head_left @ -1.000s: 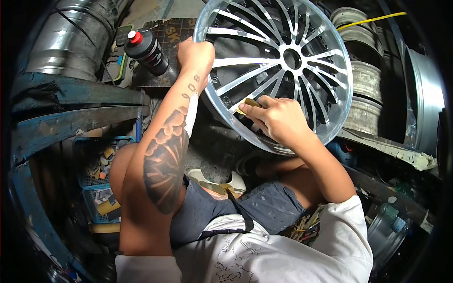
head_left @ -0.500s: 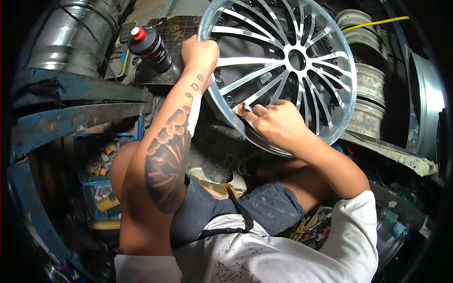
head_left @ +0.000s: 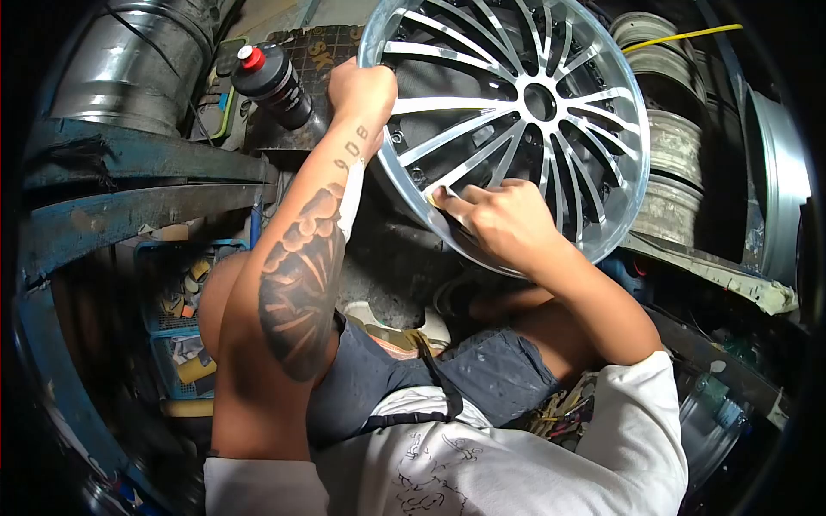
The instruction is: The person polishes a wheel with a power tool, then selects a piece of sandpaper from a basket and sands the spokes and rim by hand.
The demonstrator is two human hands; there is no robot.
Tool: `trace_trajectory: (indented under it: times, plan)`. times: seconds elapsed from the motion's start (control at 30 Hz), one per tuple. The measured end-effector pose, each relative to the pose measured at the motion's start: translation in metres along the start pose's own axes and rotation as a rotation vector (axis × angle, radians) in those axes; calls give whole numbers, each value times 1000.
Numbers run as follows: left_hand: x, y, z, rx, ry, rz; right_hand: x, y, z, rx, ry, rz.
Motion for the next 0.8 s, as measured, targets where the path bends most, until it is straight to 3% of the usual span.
trace_trajectory:
  times: [0.13,0.27,0.4,0.53,0.63,0.67,0.77,0.8]
  plan:
    - [-3,3,2,52,-29,-42,-23,11,-2,13,-44,-74]
    - [3,3,0,80,-20,-41,0,6,3,-6,13,-63]
    - [1,6,5,88,-21,-17,-14,6,6,12,-120,-19]
    - [-4,-4,-3,68,-30,-28,-13,8,5,-2,126,-97]
    - [2,1,2,79,-19,-53,-4,2,8,-61,-121,-52]
    - [1,7,5,81,-19,-73,6,0,4,-5,21,-16]
    - [1,7,3,83,-38,-36,-12,9,3,-13,116,-107]
    - [3,5,3,86,-29,-34,-20,8,4,-51,-57,-64]
Point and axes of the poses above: each hand's wrist, its own z-axis towards the middle knuckle, its own x-axis out of the palm, y = z × x, the point moved 2 cm from there along z, towards the middle knuckle, and after that the axes turned 3 degrees about z, right-handed, at the moved point
